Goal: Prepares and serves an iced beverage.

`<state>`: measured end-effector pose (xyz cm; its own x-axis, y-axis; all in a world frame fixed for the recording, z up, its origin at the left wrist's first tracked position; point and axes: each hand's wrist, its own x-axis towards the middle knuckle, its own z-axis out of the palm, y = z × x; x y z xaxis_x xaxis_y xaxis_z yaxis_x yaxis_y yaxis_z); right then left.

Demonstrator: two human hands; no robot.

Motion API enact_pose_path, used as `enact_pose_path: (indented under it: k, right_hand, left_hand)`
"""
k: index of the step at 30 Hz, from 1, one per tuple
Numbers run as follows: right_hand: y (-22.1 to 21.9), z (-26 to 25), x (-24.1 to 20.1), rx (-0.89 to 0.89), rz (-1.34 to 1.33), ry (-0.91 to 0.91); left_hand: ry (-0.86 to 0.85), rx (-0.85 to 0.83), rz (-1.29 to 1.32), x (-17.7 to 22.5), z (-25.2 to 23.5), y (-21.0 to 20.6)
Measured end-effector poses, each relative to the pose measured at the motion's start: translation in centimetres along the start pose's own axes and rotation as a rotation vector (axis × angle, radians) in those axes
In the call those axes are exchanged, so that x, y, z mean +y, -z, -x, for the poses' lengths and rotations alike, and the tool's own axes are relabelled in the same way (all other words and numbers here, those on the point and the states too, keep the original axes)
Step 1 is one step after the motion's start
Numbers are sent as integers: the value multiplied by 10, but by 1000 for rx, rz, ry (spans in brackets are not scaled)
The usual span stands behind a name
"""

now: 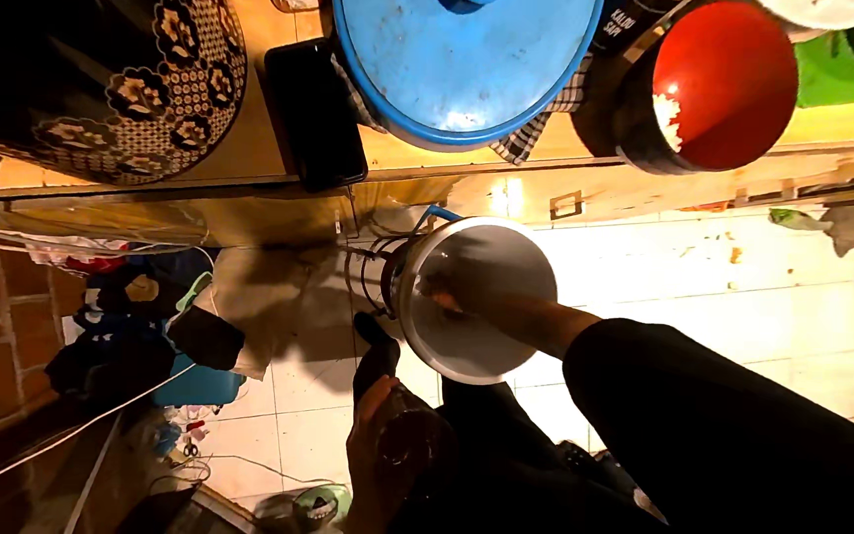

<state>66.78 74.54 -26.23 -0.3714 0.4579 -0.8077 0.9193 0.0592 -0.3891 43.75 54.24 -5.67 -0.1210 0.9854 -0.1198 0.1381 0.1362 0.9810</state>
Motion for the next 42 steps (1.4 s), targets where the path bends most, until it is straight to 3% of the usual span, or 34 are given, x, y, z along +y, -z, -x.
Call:
enact_pose_path:
  k: [3, 7, 12, 14, 16, 19, 22, 24, 27, 31, 34, 39, 42]
  right_hand:
    - [-19, -15, -3, -7, 129, 64]
    - [11, 15, -28, -19, 189, 50]
    - [68, 82, -54, 251, 64, 45]
    - [72, 78, -51, 329, 15, 32]
    - [58, 44, -34, 258, -91, -63]
    - [22, -24, 7, 189, -476, -235]
    - [16, -34, 5, 177, -754, -267]
    - [6, -27, 18, 243, -594, -215]
    - [-5, -13, 21, 128, -393, -213]
    - [-25, -14, -1, 103, -469, -324]
    - [-35, -20, -24, 117, -672, -336]
    - [-31, -13, -66, 80, -520, -234]
    - [-26, -16, -73, 96, -619, -176]
  left_hand:
    - [-11, 3, 19, -1, -2, -1]
    - [-5, -14, 58, 0, -3, 0]
    - [3, -16, 46, 2, -5, 4]
    - [-6, -16, 52, 1, -8, 5]
    - [-9, -20, 65, 0, -10, 5]
    - [-11, -18, 51, 0, -16, 5]
    - [21, -1, 60, 4, -15, 8]
    - [18, 5, 63, 4, -16, 7]
    - [20, 15, 59, 3, -16, 6]
    - [36, 26, 54, 5, -16, 7]
    - [50, 36, 62, 5, -15, 8]
    - [32, 31, 43, 2, -14, 11]
    - [44, 32, 86, -2, -11, 11]
